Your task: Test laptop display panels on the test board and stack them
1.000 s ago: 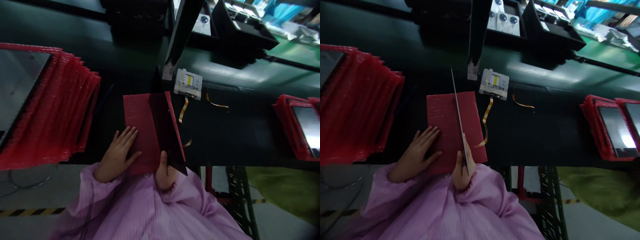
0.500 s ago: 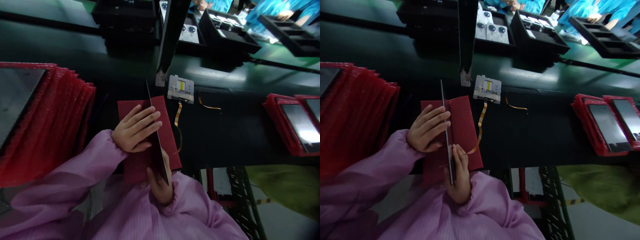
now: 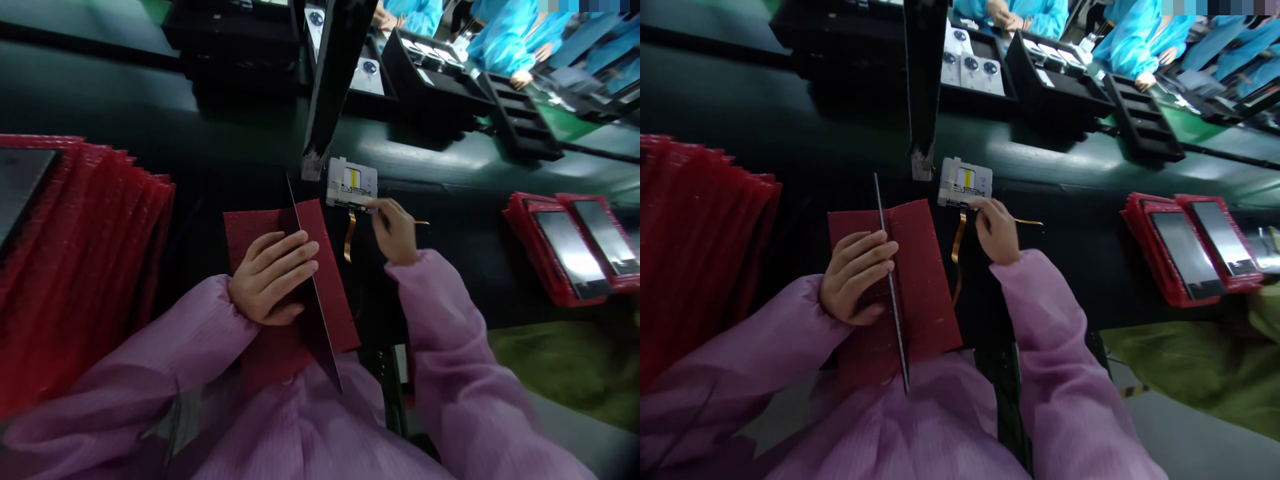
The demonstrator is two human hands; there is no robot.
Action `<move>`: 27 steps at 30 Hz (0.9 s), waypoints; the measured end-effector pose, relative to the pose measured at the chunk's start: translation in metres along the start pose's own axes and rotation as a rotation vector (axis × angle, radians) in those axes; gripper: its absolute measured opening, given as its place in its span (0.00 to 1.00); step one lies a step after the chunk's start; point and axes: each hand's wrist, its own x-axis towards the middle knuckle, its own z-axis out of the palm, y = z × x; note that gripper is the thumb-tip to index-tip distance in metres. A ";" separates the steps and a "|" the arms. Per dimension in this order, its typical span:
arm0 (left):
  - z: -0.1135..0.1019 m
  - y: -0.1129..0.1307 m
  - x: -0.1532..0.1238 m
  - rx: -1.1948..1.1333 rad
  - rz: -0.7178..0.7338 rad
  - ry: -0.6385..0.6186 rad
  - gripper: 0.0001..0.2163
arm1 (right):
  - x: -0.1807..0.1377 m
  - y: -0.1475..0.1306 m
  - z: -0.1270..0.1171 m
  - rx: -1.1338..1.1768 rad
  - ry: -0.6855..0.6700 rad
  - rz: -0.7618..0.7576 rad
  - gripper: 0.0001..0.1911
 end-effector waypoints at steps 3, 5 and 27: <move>0.000 0.001 0.001 -0.018 -0.009 -0.035 0.26 | 0.051 0.020 0.038 -0.073 -0.209 -0.035 0.20; 0.001 0.001 0.002 -0.025 -0.001 -0.036 0.25 | 0.066 0.028 0.055 -0.081 -0.249 -0.048 0.22; -0.001 0.004 0.001 -0.096 -0.050 -0.050 0.24 | 0.085 0.022 0.057 -0.208 -0.371 -0.002 0.25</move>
